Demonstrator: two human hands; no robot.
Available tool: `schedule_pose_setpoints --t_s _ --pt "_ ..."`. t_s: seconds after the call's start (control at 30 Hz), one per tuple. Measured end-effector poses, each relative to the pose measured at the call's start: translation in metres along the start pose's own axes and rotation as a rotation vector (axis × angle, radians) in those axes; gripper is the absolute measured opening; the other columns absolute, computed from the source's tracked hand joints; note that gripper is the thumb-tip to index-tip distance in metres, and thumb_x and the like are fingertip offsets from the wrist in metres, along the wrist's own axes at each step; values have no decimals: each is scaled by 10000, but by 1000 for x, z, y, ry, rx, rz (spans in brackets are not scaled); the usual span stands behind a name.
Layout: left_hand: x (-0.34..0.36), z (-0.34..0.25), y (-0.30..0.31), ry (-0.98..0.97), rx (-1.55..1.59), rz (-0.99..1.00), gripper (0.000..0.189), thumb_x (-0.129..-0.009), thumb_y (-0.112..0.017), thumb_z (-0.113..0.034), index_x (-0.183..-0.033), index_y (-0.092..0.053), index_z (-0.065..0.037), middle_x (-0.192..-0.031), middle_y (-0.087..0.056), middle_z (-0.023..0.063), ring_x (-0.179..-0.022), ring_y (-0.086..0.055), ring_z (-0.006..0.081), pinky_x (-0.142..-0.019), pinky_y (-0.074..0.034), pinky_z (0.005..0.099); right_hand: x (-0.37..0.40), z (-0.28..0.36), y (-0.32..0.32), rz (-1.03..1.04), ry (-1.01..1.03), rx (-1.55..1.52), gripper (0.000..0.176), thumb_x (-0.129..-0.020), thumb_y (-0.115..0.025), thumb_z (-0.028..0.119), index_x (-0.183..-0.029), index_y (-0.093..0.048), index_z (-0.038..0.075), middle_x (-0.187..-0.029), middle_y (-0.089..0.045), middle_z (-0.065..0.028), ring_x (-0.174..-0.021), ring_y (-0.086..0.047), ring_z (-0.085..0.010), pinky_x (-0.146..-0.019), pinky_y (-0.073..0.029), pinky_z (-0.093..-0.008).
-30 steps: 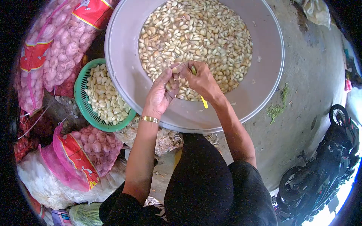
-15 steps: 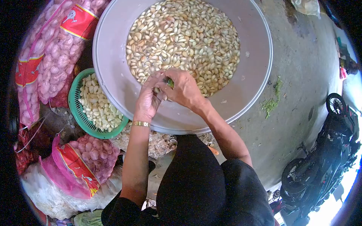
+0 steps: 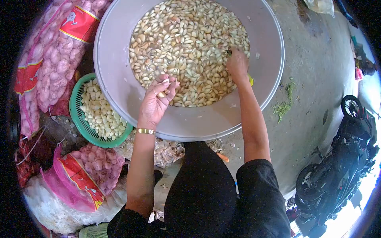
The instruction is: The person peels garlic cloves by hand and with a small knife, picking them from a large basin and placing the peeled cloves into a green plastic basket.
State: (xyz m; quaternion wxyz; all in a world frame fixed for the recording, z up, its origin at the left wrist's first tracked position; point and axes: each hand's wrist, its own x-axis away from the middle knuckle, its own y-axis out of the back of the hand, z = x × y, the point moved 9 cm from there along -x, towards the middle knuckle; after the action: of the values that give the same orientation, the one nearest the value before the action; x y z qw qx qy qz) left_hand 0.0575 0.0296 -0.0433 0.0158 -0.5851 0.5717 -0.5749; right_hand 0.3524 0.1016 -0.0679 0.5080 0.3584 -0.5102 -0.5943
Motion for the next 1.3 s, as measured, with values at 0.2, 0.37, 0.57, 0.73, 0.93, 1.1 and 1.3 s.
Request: schedule_pose_setpoints --t_s 0.2,0.37,0.57,0.73,0.93,1.1,1.3 --pt "-4 5 12 10 -14 -2 220 -896 -664 -124 -1086 -601 -33 -1000 -621 58 -895 -620 181 -792 -556 285 1 -4 9 -11 -20 8 317 -802 -627 109 -1109 -613 29 -1049 -637 -200 -933 -630 -397 -783 -511 -475" --pt "-4 6 4 30 47 -52 258 -903 -680 -210 -1072 -610 -28 -987 -615 39 -882 -613 172 -776 -552 287 63 98 30 271 1 -747 236 -786 -767 219 -912 -710 27 -820 -708 -129 -763 -662 -180 -719 -523 -322" --pt "-2 7 16 36 -59 -156 265 -917 -665 -266 -1042 -618 -37 -976 -611 31 -866 -602 160 -761 -554 284 85 144 41 392 1 -872 230 -833 -739 206 -983 -713 34 -884 -714 -69 -759 -646 -118 -683 -510 -291" --pt "-4 7 20 64 -20 -146 254 -909 -675 -315 -950 -616 -71 -860 -598 12 -717 -597 125 -558 -494 198 17 7 25 205 -43 -72 320 -833 -631 112 -1149 -636 58 -930 -703 -162 -838 -681 -276 -739 -545 -394" --pt "-6 9 26 70 2 -191 231 -907 -677 -315 -900 -597 -99 -800 -570 1 -646 -553 99 -514 -454 202 7 -40 -28 212 45 128 370 -793 -646 182 -1143 -629 66 -1043 -659 -218 -984 -632 -378 -840 -508 -468" --pt "-9 10 26 63 5 -163 215 -914 -670 -297 -917 -600 -93 -821 -585 5 -667 -568 105 -537 -481 208 13 -43 -31 296 10 215 342 -840 -641 279 -1080 -648 35 -996 -664 -218 -970 -617 -414 -833 -495 -489" --pt "-6 9 21 54 21 -166 246 -900 -688 -272 -983 -621 -50 -924 -616 34 -802 -608 140 -674 -546 241 24 -4 14 338 -103 -413 332 -821 -713 276 -1077 -689 66 -925 -704 -144 -708 -649 -266 -650 -514 -369"
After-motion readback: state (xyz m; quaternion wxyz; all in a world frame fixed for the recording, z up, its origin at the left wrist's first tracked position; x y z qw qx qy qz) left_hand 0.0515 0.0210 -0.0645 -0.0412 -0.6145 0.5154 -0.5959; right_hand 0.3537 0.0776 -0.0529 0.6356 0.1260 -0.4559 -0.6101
